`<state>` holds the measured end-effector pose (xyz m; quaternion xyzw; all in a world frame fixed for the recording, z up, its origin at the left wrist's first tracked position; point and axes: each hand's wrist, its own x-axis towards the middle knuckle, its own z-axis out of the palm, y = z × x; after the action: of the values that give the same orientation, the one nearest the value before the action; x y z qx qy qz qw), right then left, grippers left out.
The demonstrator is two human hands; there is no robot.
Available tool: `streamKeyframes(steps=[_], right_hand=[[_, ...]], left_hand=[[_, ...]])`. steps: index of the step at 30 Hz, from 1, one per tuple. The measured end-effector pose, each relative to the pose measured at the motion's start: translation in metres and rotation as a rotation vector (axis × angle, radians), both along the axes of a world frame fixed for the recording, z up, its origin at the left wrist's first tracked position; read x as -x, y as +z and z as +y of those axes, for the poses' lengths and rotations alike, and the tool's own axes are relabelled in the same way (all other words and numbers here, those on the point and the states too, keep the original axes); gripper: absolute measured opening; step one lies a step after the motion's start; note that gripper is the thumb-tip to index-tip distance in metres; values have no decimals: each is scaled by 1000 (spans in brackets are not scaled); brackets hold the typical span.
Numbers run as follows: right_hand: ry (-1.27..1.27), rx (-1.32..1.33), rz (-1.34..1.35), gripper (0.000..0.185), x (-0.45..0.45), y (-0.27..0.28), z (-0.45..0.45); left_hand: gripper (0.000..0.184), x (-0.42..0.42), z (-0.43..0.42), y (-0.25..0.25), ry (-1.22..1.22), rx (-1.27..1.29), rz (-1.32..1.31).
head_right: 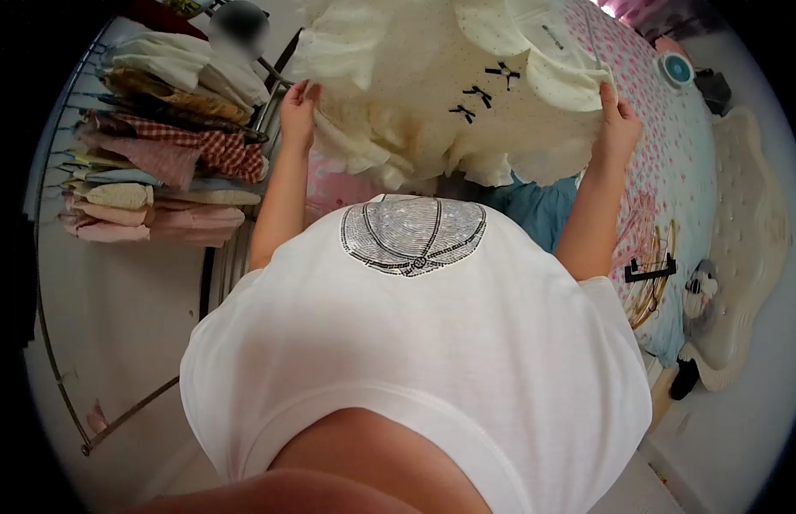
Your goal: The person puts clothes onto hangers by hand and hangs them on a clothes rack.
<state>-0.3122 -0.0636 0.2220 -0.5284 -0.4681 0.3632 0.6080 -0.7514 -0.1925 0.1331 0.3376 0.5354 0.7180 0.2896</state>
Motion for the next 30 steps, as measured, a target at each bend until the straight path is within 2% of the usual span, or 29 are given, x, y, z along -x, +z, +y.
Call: streamKeyframes(steps=[4,7,10,16,19,22,25,28,30], right_hand=[[74,1,-61,37,0,-7,15],[116,18,-95,37,6,-5,12],[151,22,-119,37,4,-5,13],[217,24,-64,31,4,-3,5],[243,47,-34,27,0,-5,7],[268,54,-22,26,-4,-3,7],[262,55,-26,26,-6,-3,10],[219,54,-37,28,-10,-9,11],[172,63,-71,30,-19,-18,19]], left_hand=[[26,-2,0,-57,98,237,334],[26,-14,-9,-70,-1,295,315],[40,-30,-1,-81,16,168,409],[65,-53,31,-77,-96,73,160],[61,-71,52,-71,-80,225,187],[51,-80,68,-61,11,424,417],[38,-50,100,-124,35,313,212],[27,-35,88,-103,-36,231,183],[24,-40,71,-82,-86,77,106]])
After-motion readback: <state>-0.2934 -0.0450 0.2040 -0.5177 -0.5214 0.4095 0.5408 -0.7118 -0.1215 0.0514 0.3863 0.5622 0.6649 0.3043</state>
